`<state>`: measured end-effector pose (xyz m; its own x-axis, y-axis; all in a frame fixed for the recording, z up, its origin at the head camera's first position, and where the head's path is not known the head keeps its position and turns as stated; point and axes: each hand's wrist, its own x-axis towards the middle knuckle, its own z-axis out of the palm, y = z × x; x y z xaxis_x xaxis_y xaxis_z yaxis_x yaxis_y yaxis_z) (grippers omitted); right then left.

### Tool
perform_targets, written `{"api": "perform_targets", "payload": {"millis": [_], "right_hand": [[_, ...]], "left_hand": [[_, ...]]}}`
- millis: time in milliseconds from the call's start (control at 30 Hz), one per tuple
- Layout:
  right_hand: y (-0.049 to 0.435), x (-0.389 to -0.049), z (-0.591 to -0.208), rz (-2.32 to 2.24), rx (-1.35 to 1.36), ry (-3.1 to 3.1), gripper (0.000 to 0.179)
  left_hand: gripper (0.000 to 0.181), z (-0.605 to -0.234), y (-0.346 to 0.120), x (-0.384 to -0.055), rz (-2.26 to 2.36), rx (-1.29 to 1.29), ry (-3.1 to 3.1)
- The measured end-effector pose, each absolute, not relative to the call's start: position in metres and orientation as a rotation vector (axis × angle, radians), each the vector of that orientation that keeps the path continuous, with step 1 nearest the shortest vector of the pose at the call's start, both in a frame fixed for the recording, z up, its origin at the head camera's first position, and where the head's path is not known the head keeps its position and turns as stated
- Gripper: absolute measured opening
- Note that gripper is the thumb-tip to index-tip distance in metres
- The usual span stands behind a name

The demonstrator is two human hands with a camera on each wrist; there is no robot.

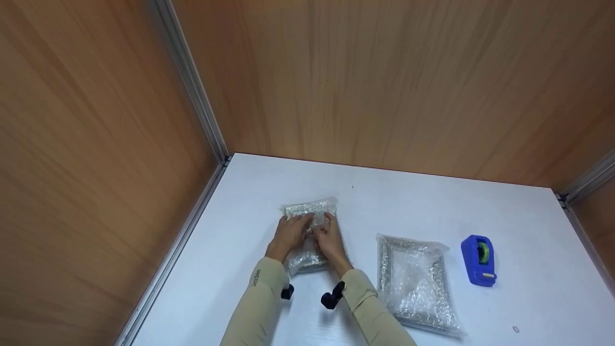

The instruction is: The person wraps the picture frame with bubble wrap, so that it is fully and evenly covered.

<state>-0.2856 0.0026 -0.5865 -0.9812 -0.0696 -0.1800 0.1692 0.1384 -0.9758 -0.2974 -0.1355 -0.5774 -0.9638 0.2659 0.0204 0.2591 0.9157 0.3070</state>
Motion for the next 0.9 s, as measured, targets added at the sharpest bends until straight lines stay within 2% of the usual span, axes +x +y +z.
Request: {"api": "perform_targets", "payload": {"millis": [133,667,900], "right_hand": [[0.002,-0.291,-0.598,-1.87,0.051,2.342,0.063],[0.002,-0.299,-0.593,-1.842,0.263,2.145,0.075],[0.007,-0.291,-0.594,-1.989,0.194,2.092,0.067]], "left_hand": [[0.047,-0.578,-0.134,-0.298,0.482,0.388,3.041],[0.044,-0.577,-0.135,-0.298,0.487,0.427,3.036],[0.045,-0.581,-0.134,-0.297,0.458,0.37,3.034]]}}
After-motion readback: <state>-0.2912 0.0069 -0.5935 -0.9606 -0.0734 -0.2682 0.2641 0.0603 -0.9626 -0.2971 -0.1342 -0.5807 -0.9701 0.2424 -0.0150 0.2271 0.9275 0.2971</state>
